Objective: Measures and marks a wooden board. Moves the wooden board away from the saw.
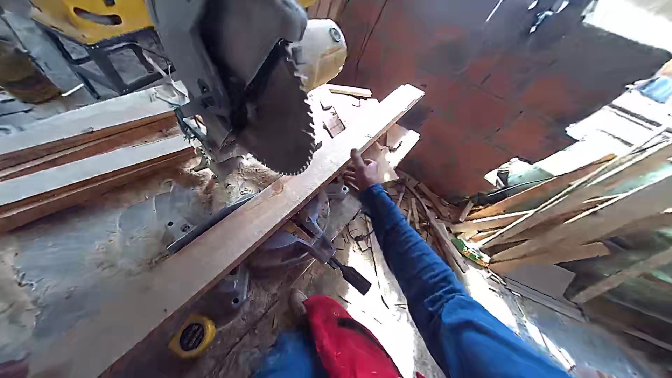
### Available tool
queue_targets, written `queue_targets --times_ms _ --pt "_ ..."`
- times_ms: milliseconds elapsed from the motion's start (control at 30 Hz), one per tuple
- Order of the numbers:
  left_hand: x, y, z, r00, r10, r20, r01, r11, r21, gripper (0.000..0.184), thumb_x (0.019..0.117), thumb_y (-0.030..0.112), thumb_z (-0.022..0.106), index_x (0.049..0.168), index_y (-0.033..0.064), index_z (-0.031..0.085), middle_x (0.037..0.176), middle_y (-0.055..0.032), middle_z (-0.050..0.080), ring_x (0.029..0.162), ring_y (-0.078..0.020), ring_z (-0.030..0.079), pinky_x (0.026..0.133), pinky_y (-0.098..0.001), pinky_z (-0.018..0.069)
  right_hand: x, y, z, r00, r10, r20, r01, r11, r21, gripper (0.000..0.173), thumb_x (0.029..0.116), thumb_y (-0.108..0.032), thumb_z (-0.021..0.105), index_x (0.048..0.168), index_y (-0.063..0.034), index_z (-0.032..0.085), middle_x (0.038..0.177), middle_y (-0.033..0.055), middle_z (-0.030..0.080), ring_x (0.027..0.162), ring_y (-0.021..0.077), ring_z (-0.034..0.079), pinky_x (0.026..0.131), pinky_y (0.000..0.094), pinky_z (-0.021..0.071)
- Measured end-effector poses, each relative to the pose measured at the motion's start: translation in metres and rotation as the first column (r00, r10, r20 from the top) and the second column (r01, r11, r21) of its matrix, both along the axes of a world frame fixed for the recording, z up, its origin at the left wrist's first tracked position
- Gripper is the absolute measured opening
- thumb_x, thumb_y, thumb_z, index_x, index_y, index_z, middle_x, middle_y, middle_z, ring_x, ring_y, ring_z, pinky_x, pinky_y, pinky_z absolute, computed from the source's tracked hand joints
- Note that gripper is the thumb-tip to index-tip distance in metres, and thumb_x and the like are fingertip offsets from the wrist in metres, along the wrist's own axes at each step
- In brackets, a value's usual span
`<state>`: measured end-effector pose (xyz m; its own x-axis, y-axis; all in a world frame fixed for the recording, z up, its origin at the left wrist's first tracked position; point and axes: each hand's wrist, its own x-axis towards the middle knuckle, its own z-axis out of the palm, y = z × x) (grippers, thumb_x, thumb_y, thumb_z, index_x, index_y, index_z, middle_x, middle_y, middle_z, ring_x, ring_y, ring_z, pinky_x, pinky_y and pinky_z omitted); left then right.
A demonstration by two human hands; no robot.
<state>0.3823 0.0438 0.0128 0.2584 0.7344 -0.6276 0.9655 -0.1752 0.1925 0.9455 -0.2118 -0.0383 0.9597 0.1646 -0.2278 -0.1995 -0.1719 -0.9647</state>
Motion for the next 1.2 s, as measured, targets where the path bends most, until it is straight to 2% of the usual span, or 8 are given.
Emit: queue_targets --times_ms 67,133,267,467,633,800,900,1200 --pt "-0.068 0.044 -0.045 0.991 -0.119 0.06 0.116 0.992 0.053 0.055 0.1097 0.038 0.042 0.115 -0.0106 0.067 0.11 -0.0317 0.069 0.108 -0.0423 0.068 0.096 -0.0606 0.0515 0.019 0.003 -0.004 0.997 0.01 -0.079 -0.01 1.0 -0.001 0.093 0.0939 -0.062 0.063 0.153 0.0019 0.031 0.125 0.0252 0.066 0.102 0.0326 0.072 0.085 0.0472 0.0623" --pt "-0.108 0.064 -0.057 0.981 -0.161 0.11 0.153 0.985 0.079 0.056 0.1066 0.048 0.043 0.104 0.0018 0.074 0.093 -0.0203 0.074 0.09 -0.037 0.072 0.082 -0.0639 0.0559 0.04 0.008 -0.01 0.991 0.014 -0.13 -0.011 1.0 0.018 0.093 0.0914 -0.064 0.066 0.151 0.0002 0.034 0.125 0.0238 0.066 0.101 0.0321 0.072 0.082 0.0471 0.0631" --pt "-0.105 0.071 -0.057 0.974 -0.222 0.046 0.218 0.974 0.067 0.075 0.0972 0.07 0.035 0.098 0.0071 0.076 0.086 -0.0121 0.074 0.084 -0.0302 0.074 0.078 -0.0606 0.0581 0.069 0.009 -0.012 0.973 0.013 -0.231 0.019 0.99 0.136 0.08 0.0887 -0.062 0.07 0.143 -0.0067 0.049 0.122 0.017 0.066 0.099 0.0282 0.071 0.08 0.044 0.0628" --pt "-0.109 0.068 -0.063 0.944 -0.329 -0.033 0.329 0.92 0.215 0.08 0.0893 0.08 0.029 0.082 0.0144 0.076 0.075 -0.0073 0.073 0.074 -0.029 0.073 0.067 -0.0621 0.0576 0.082 0.013 -0.007 0.952 0.019 -0.304 0.038 0.983 0.179 0.07 0.0856 -0.052 0.077 0.136 -0.0093 0.054 0.114 0.014 0.069 0.093 0.0273 0.073 0.077 0.0447 0.0636" --pt "-0.058 0.051 -0.057 0.918 -0.397 -0.015 0.391 0.896 0.213 0.09 0.0841 0.091 0.02 0.085 0.0214 0.078 0.078 -0.0033 0.074 0.078 -0.0259 0.074 0.069 -0.0603 0.059 0.113 0.002 -0.003 0.958 -0.047 -0.285 0.098 0.981 0.168 0.072 0.0841 -0.053 0.077 0.139 -0.0137 0.053 0.12 0.0126 0.067 0.1 0.0271 0.07 0.08 0.0452 0.0616" --pt "0.014 0.032 -0.037 0.898 -0.437 0.05 0.421 0.886 0.193 0.085 0.0903 0.085 0.022 0.094 0.0213 0.079 0.086 -0.0063 0.075 0.085 -0.0294 0.074 0.073 -0.0636 0.0575 0.153 -0.018 0.001 0.972 -0.056 -0.228 0.082 0.991 0.105 0.069 0.088 -0.057 0.07 0.142 -0.0179 0.051 0.128 0.0094 0.064 0.11 0.0236 0.066 0.087 0.0438 0.0574" --pt "0.04 0.033 -0.032 0.894 -0.444 0.053 0.43 0.886 0.171 0.081 0.0934 0.081 0.023 0.086 0.0206 0.077 0.08 -0.0055 0.073 0.08 -0.0275 0.073 0.07 -0.0613 0.0568 0.172 -0.025 0.003 0.968 -0.061 -0.242 0.092 0.989 0.117 0.069 0.0885 -0.058 0.07 0.142 -0.0191 0.049 0.13 0.0081 0.061 0.112 0.022 0.064 0.09 0.0428 0.0559" --pt "0.041 0.04 -0.044 0.893 -0.448 0.053 0.43 0.88 0.201 0.089 0.0835 0.093 0.017 0.082 0.0255 0.076 0.073 -0.0007 0.071 0.072 -0.0231 0.072 0.063 -0.057 0.058 0.188 -0.022 0.004 0.961 -0.078 -0.265 0.105 0.99 0.09 0.072 0.0865 -0.058 0.072 0.143 -0.0183 0.051 0.129 0.0101 0.062 0.11 0.0248 0.066 0.086 0.0441 0.057"
